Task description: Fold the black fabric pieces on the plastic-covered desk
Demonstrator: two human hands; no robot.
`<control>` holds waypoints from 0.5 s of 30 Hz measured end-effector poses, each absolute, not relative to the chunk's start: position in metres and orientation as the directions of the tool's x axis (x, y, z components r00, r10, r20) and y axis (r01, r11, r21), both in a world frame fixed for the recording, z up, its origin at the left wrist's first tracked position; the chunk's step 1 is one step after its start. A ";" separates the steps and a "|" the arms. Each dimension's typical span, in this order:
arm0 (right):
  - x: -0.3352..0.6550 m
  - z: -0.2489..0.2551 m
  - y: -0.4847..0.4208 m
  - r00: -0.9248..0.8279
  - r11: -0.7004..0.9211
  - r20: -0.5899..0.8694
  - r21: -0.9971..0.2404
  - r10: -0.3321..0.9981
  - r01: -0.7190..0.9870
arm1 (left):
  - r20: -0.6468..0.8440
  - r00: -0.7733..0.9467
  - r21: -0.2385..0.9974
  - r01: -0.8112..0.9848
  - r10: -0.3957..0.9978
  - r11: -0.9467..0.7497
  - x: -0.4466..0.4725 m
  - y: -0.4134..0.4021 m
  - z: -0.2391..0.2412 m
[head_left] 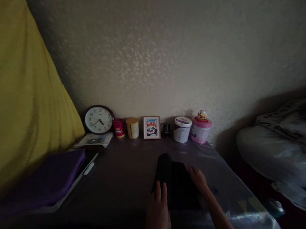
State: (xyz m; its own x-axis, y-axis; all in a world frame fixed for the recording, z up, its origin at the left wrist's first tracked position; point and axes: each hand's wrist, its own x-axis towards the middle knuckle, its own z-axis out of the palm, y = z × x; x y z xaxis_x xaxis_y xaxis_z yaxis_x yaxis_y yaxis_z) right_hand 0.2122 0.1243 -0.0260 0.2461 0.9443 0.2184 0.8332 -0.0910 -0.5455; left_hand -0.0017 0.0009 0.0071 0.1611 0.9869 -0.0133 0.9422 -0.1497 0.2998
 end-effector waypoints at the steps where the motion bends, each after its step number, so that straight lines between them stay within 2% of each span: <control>1: 0.211 -0.025 0.123 0.247 -0.099 0.204 -0.547 0.947 0.831 | -0.021 0.162 0.298 0.943 0.987 -0.149 -0.002 0.001 0.009; 7: 0.201 -0.019 0.120 0.214 -0.090 0.142 -0.594 0.967 0.800 | -0.035 0.158 0.301 0.943 0.987 -0.140 -0.002 -0.003 0.014; 15: 0.186 -0.022 0.124 0.175 -0.010 0.237 -0.567 0.956 0.824 | -0.074 0.140 0.299 0.948 0.987 -0.111 0.000 -0.004 0.018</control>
State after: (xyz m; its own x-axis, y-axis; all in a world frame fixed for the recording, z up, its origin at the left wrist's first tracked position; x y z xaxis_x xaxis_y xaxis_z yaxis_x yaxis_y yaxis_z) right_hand 0.1859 0.1239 -0.0220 0.1750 0.9557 0.2367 0.8235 -0.0103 -0.5672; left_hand -0.0004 -0.0037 0.0184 0.1397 0.9874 -0.0743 0.9476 -0.1115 0.2995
